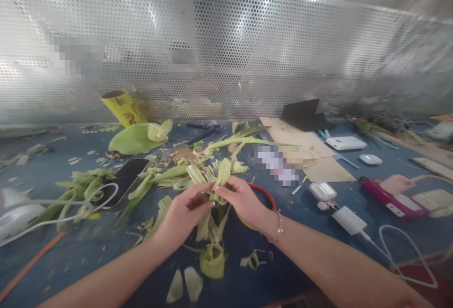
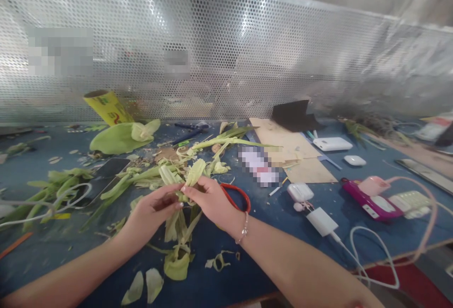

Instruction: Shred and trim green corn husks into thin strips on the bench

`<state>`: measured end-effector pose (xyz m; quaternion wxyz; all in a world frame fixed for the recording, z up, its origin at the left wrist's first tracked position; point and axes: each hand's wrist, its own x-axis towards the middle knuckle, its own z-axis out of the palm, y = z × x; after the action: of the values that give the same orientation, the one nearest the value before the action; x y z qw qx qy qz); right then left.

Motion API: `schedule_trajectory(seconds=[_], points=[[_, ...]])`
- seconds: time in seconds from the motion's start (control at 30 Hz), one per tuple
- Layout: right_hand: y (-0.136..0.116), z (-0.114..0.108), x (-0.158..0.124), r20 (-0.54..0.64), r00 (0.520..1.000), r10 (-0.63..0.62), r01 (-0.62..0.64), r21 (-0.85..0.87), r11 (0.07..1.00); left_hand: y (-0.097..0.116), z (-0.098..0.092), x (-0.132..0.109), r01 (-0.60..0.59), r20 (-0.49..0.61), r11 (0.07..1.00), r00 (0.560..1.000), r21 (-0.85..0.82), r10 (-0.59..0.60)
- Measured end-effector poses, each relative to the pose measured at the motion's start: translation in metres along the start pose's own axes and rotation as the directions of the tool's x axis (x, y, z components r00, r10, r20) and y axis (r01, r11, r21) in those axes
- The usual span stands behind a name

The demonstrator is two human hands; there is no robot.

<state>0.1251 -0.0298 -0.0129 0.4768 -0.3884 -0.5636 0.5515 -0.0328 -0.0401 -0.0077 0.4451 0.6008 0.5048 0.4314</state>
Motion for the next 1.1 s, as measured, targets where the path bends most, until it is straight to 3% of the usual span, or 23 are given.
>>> schedule_trajectory(seconds=[0.17, 0.63, 1.1], points=[[-0.003, 0.000, 0.000, -0.013, 1.000, 0.013, -0.013, 0.004, 1.000, 0.003, 0.003, -0.003, 0.029, 0.020, 1.000, 0.999, -0.006, -0.029], [0.001, 0.000, 0.001, -0.076, 0.997, 0.002, -0.006, -0.056, 0.998, 0.002, 0.003, -0.003, -0.077, 0.018, 0.996, 0.997, 0.052, 0.076], [0.009, 0.002, 0.003, -0.154, 0.988, -0.027, 0.010, -0.107, 0.994, 0.006, 0.007, -0.007, 0.005, 0.074, 0.997, 0.997, -0.082, 0.001]])
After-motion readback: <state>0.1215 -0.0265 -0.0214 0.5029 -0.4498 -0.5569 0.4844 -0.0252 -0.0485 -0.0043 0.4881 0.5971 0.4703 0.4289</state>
